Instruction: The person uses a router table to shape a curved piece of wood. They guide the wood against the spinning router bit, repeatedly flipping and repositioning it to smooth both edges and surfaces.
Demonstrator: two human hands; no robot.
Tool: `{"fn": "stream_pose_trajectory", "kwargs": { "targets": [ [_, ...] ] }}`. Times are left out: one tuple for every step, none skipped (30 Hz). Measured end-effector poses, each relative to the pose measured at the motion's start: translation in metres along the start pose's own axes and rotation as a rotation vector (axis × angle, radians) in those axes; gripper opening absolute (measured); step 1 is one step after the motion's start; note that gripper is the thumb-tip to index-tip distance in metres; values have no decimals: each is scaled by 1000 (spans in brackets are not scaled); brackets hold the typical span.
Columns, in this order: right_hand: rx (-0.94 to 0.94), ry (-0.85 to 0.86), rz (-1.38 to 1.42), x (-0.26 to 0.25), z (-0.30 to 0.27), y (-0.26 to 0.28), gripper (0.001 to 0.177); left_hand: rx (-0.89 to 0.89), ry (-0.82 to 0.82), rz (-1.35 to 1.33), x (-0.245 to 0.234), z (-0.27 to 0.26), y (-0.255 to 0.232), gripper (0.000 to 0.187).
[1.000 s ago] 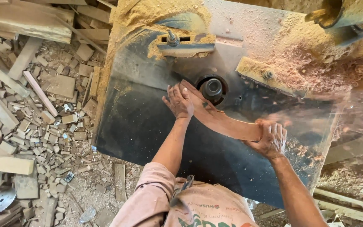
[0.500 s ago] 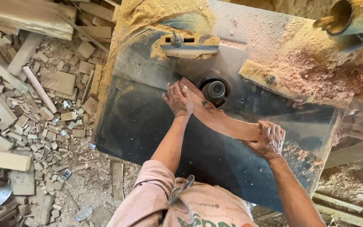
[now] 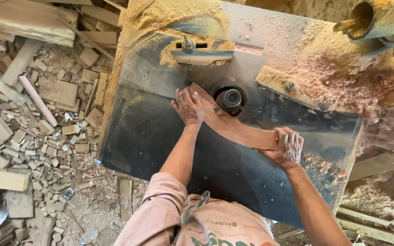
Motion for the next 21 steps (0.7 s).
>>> {"fn": "stream_pose_trajectory", "kwargs": {
  "targets": [
    [-1, 0, -2, 1, 0, 1, 103, -1, 0, -2, -3, 1, -2, 36],
    [11, -7, 7, 1, 1, 1, 103, -6, 16, -4, -5, 1, -2, 36],
    [23, -14, 16, 1, 1, 2, 103, -12, 32, -7, -7, 2, -3, 37],
    [22, -14, 16, 1, 3, 3, 103, -13, 32, -7, -6, 3, -2, 37],
    [15, -5, 18, 1, 4, 4, 103, -13, 31, -13, -5, 3, 0, 37],
    [10, 5, 19, 0, 4, 5, 103, -12, 32, -20, -4, 3, 2, 37],
    [10, 5, 18, 1, 4, 6, 103, -12, 33, -20, -4, 4, 3, 37],
    [14, 6, 23, 2, 5, 6, 103, -10, 21, -15, -4, 6, 3, 38],
    [18, 6, 27, 3, 6, 7, 103, -8, 10, -10, -4, 7, 4, 39],
    [18, 5, 27, 4, 6, 6, 103, -8, 9, -11, -5, 8, 4, 39],
    [13, 0, 27, 5, 7, 6, 102, -9, 7, -16, -7, 10, 3, 39],
    [8, -4, 28, 6, 7, 6, 102, -11, 6, -22, -8, 10, 3, 39],
    [8, -4, 28, 6, 9, 8, 102, -11, 6, -23, -5, 12, 5, 39],
    [4, -2, 34, 5, 10, 10, 101, -14, 11, -30, -3, 12, 8, 38],
    [-1, 1, 40, 5, 11, 12, 100, -18, 16, -37, 0, 13, 11, 38],
    [-1, 1, 40, 6, 12, 13, 100, -18, 16, -37, -2, 14, 11, 38],
    [-4, -6, 45, 6, 13, 14, 100, -24, 31, -39, -3, 16, 11, 39],
    [-4, -12, 49, 6, 13, 14, 100, -29, 49, -41, -3, 16, 12, 39],
    [-3, -10, 48, 6, 12, 16, 100, -30, 51, -41, -4, 16, 12, 39],
    [-3, -11, 39, 5, 13, 17, 100, -26, 53, -44, -5, 17, 12, 39],
    [-2, -13, 31, 5, 14, 18, 100, -21, 55, -48, -5, 19, 12, 38]
  ]
}}
Point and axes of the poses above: each hand's wrist, its own z-axis towards the middle knuckle, its own x-axis out of the palm, y = z × x, the point moved 7 cm from there along z, towards the middle knuckle, and after that the axes turned 13 degrees about x, right-handed, at the moved point
